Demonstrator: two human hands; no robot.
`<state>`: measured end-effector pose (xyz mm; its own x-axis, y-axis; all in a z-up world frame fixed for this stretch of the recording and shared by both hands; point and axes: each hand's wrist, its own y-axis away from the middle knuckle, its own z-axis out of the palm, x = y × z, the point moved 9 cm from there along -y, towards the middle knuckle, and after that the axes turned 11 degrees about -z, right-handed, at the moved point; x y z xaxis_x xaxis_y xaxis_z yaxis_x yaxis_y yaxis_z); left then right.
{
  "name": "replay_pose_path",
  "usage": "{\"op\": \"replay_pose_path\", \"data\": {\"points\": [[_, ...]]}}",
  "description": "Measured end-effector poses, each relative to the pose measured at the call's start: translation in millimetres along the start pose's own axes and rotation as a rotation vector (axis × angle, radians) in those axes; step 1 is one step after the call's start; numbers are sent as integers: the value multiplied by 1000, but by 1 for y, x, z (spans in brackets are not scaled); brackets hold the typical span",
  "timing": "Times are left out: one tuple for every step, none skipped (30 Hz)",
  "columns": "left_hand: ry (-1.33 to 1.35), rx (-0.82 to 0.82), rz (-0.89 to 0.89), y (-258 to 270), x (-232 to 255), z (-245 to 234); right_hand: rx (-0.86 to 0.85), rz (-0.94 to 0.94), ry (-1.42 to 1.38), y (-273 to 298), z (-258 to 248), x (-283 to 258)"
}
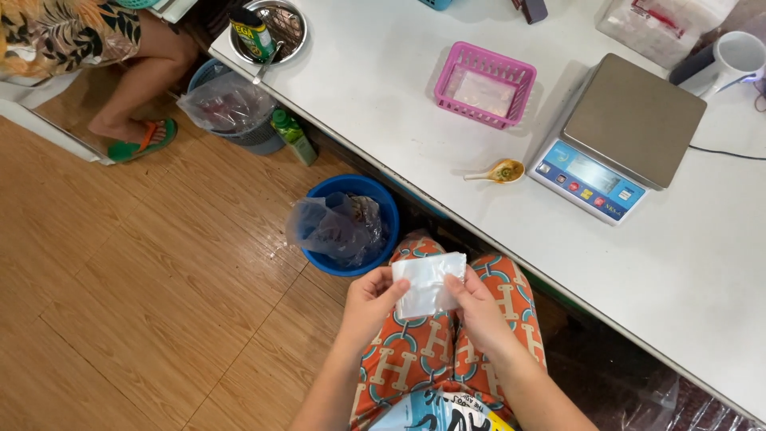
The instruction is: The person scoops a white granular substance from a blue bucket into small plastic bags using a wooden spoon, then places the filled bags into a pink basket. The person repeats this process for multiple bags.
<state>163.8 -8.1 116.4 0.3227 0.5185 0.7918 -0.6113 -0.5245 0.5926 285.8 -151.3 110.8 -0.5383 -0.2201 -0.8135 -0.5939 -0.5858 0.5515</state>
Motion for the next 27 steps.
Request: {"op": "replay_pose_path", "data": {"points": [[-2, -3, 0, -6, -11, -3, 3, -1, -2, -3, -3, 7], [151, -113, 30, -11, -20, 1, -26, 35, -125, -6, -2, 17], [304, -224, 58, -16, -27, 4, -55, 71, -249, -9, 0, 27], [304, -228, 57, -19, -35, 6, -51, 70, -249, -1, 8, 13], [407, -286, 27, -22, -44, 10, -15, 200, -287, 11, 16, 10], [510, -340, -1, -25, -52, 14, 16, 331, -324, 23, 25, 6], [510, -341, 0, -24, -55, 16, 16, 330, -324, 18, 20, 23], [563, -396, -6, -22, -55, 21, -62, 318, -422, 12, 23, 36], [616, -451, -12, -20, -56, 26, -141, 307, -518, 7, 27, 49], [615, -452, -12, -19, -57, 27, -141, 306, -518, 4, 25, 59], [633, -471, -17, -18, -57, 29, -209, 271, -593, 1, 29, 63], [651, -490, -23, -17, -58, 31, -278, 235, -668, -2, 33, 66], [649, -491, -23, -18, -60, 31, -277, 233, -669, -2, 32, 67], [665, -509, -35, -17, -63, 32, -298, 220, -681, -2, 34, 65], [681, -526, -47, -17, -66, 33, -318, 207, -694, -2, 35, 64], [680, -528, -47, -16, -66, 34, -317, 205, -694, -4, 33, 67], [691, -554, -25, -14, -63, 35, -325, 203, -687, -6, 32, 69], [703, -580, -2, -12, -60, 36, -333, 200, -679, -8, 30, 71], [703, -582, -2, -11, -59, 35, -333, 198, -679, -9, 30, 67], [697, -582, -35, -11, -62, 34, -364, 203, -654, -9, 32, 62], [691, -581, -68, -10, -64, 34, -396, 207, -628, -9, 33, 58], [689, -585, -72, -5, -53, 34, -391, 205, -631, -22, 28, 48], [659, -621, -16, 1, -38, 36, -321, 139, -516, -39, 16, 38], [627, -660, 39, 7, -21, 38, -249, 71, -400, -57, 2, 26], [624, -668, 35, 7, -26, 40, -242, 66, -403, -64, 5, -7], [457, -520, 51, 1, -34, 35, -170, -53, -231, -75, -2, -48], [291, -371, 68, -5, -40, 29, -96, -170, -59, -85, -8, -91]]}}
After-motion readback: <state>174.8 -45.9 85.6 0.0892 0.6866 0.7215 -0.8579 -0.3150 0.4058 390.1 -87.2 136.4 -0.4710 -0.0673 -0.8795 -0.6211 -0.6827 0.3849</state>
